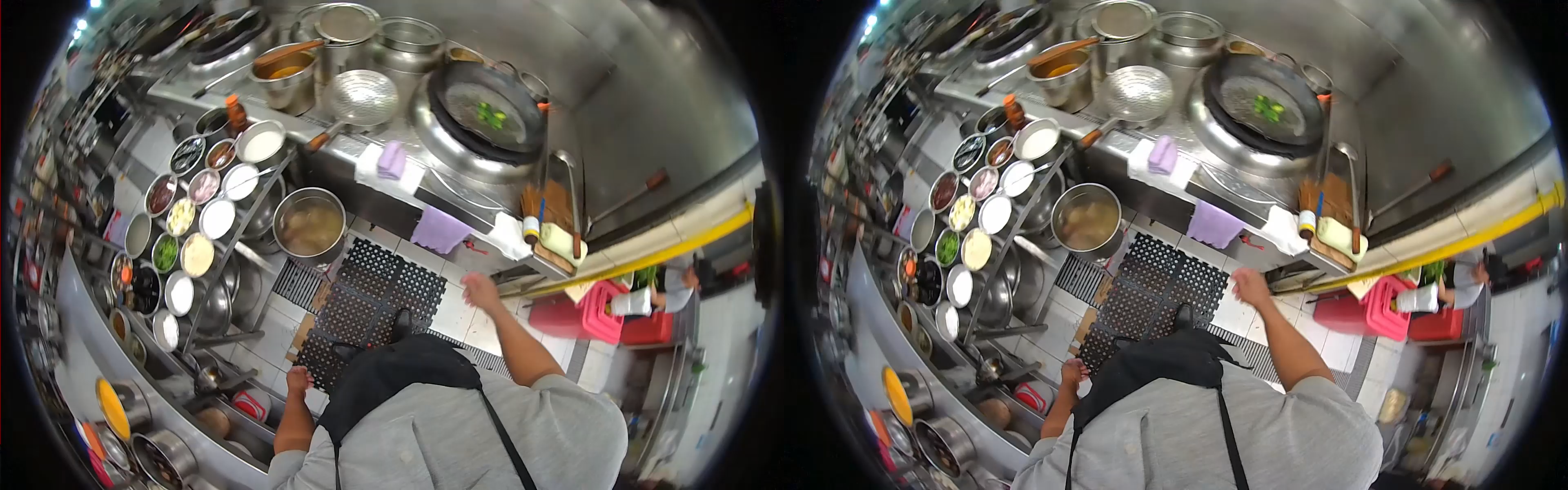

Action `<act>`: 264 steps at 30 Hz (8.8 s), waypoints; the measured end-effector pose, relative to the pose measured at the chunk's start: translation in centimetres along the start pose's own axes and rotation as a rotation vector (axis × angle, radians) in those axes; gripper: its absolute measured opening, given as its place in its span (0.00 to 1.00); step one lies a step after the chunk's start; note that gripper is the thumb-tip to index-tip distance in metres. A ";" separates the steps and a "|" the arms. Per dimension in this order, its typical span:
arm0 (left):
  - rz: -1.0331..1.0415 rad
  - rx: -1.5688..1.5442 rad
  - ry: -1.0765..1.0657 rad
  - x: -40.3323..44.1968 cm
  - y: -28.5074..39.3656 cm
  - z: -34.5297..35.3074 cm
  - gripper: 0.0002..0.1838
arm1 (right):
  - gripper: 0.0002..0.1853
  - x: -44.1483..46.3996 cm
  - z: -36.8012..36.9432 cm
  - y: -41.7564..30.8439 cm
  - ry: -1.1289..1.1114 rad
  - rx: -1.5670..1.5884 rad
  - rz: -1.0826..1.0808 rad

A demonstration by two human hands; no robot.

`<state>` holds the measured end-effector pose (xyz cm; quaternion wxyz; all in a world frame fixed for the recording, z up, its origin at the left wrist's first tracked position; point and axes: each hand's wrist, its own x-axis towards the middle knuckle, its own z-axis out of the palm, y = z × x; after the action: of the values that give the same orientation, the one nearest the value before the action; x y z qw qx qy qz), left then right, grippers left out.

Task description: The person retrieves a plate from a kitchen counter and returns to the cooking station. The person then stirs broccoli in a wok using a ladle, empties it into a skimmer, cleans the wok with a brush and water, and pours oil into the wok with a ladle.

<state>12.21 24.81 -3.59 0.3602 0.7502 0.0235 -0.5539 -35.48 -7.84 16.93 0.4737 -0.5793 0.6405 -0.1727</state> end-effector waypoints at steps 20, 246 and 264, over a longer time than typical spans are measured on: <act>0.193 0.485 -0.109 -5.2 7.1 9.3 0.06 | 0.16 9.0 -33.3 5.3 0.796 -0.825 0.148; 1.246 0.176 -0.181 -17.1 39.1 27.2 0.07 | 0.12 12.1 8.4 -27.3 -0.315 0.462 -0.682; 1.056 0.552 0.235 -12.7 28.1 15.3 0.24 | 0.15 11.0 10.5 -29.6 -0.657 -0.415 -1.269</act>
<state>7.07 0.00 19.65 0.3734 0.7825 -0.4566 -0.1994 -8.56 -22.35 30.02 0.3308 -0.9373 0.0279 -0.1065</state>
